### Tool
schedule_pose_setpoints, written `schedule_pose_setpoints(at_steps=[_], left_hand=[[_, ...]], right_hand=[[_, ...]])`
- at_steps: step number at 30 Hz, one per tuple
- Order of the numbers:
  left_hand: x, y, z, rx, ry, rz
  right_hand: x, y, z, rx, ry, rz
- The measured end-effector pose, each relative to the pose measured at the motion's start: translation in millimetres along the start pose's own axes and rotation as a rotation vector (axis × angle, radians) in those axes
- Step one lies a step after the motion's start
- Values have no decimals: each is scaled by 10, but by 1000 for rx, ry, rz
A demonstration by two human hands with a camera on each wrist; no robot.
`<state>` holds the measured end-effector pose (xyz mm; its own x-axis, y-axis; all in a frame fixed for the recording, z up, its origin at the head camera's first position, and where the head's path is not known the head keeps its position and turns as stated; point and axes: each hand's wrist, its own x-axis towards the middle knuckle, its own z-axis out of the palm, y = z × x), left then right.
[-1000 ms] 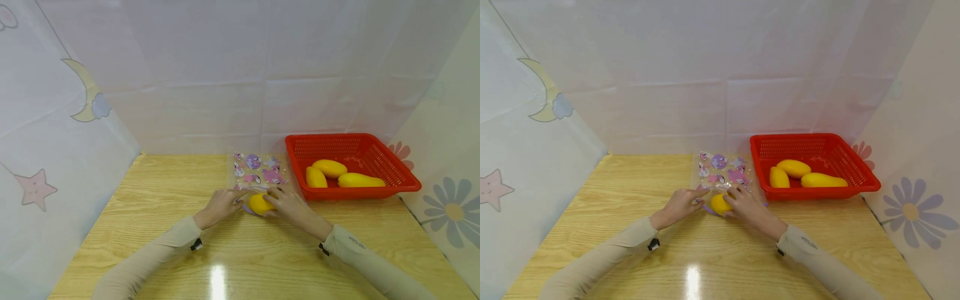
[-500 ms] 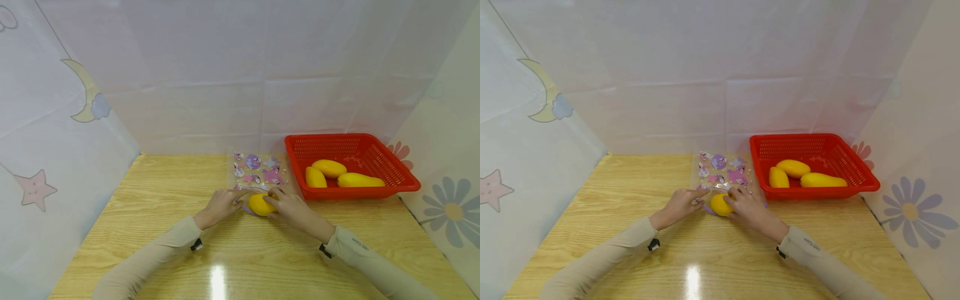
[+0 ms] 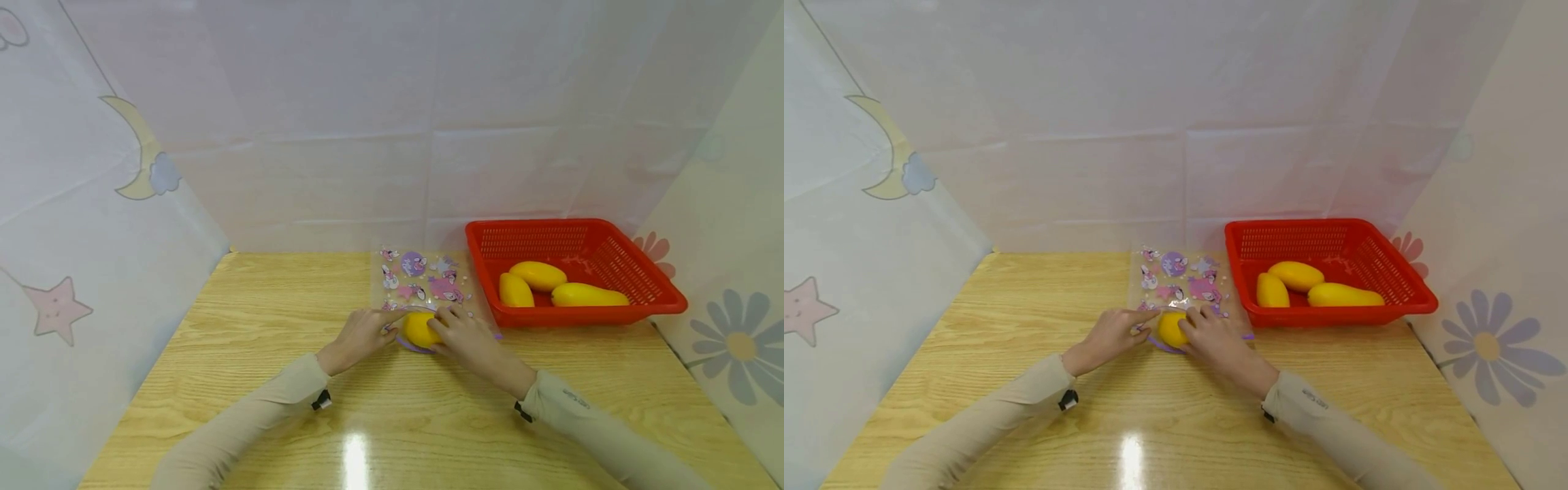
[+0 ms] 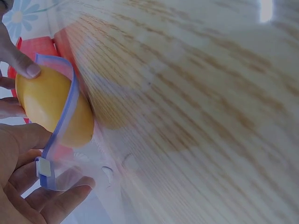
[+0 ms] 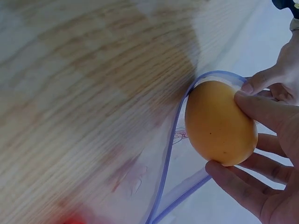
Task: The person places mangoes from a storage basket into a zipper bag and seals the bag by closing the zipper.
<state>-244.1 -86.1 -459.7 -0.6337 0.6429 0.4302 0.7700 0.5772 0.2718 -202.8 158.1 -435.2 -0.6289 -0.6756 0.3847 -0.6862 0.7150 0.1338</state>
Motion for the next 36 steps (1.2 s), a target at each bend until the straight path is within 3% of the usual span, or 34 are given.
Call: schedule_pose_setpoints(at_steps=[8, 22, 36], left_hand=[[0, 8, 2, -10, 2, -6], [8, 10, -9, 3, -15, -25], [11, 5, -14, -6, -31, -31]], right_hand=[[2, -45, 33, -24, 24, 28], [-8, -127, -42, 102, -82, 158], [4, -142, 10, 47, -61, 192]])
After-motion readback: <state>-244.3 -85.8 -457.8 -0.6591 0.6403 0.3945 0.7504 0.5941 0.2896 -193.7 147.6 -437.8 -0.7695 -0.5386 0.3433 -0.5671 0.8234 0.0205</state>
